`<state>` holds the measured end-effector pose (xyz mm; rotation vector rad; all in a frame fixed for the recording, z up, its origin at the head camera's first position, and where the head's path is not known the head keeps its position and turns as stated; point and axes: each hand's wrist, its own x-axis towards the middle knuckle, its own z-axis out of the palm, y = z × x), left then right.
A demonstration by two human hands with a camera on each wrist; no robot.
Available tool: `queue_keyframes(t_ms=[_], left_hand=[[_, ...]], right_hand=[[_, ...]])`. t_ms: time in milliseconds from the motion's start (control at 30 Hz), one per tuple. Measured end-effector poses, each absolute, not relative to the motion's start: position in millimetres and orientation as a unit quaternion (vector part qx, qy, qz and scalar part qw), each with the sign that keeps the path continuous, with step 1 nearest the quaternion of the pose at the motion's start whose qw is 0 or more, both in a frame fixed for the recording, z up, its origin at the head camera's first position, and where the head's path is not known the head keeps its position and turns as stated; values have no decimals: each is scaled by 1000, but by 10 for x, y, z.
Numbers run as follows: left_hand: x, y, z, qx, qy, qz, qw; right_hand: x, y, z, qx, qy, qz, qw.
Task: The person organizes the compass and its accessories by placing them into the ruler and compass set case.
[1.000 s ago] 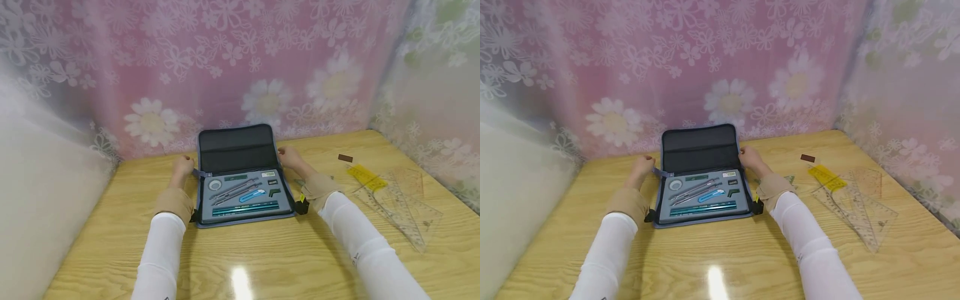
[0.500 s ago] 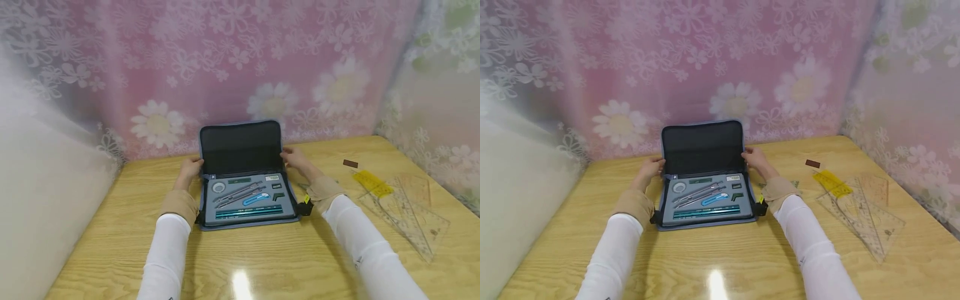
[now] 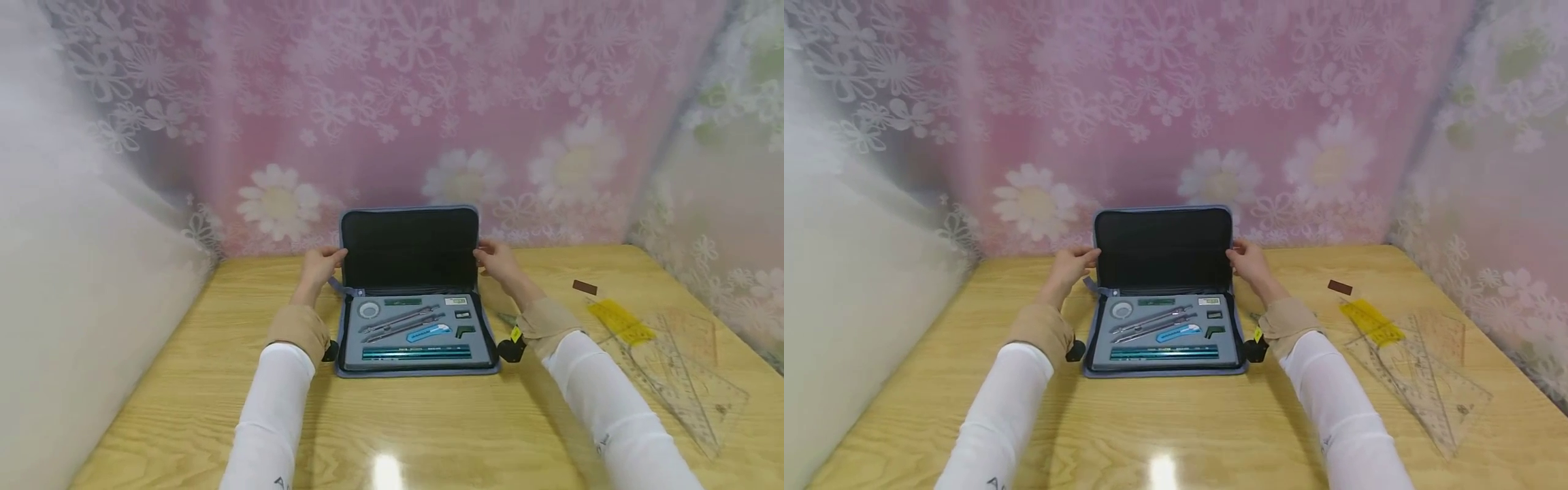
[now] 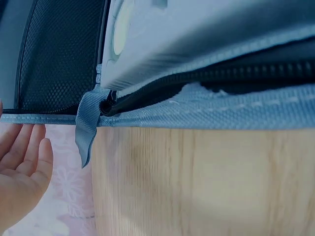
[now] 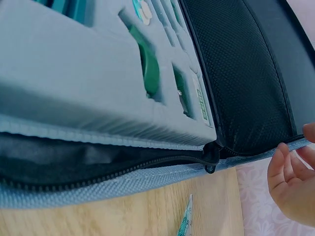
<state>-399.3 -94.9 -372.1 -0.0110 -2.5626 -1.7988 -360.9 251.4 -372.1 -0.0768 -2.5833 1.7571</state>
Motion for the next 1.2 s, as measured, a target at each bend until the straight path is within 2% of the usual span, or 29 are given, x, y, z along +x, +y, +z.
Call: queue_keyframes(t_ms=[100,233,367,567,667,800,933,1067,1200], left_hand=[[-3990,-918,-3760,-5,-822,-569,-3],[-3986,-898,-3735,-17,-828,-561,3],[-3991,-906,-3628,-34,-827,-560,39],[-3987,-991,-3532,-43,-821,-557,116],[-3959,-1053,-3503,-50,-821,-555,124],[-3933,-1121,-3482,-56,-824,-551,117],[-3926,-1180,-3499,-43,-828,-547,115],[-3900,-1219,-3511,-36,-836,-533,127],[-3862,-1224,-3489,-30,-847,-517,122]], right_hand=[[-3576,2533,-3786,-35,-831,556,7],[-3555,2539,-3829,-43,-828,557,55],[-3563,2516,-3800,-38,-830,547,103],[-3590,2467,-3718,-6,-862,488,134],[-3571,2462,-3668,21,-878,455,146],[-3463,2603,-3596,47,-898,423,114],[-3274,2980,-3510,46,-922,376,77],[-3054,3485,-3462,-7,-933,357,49],[-2815,4059,-3484,-76,-940,330,48]])
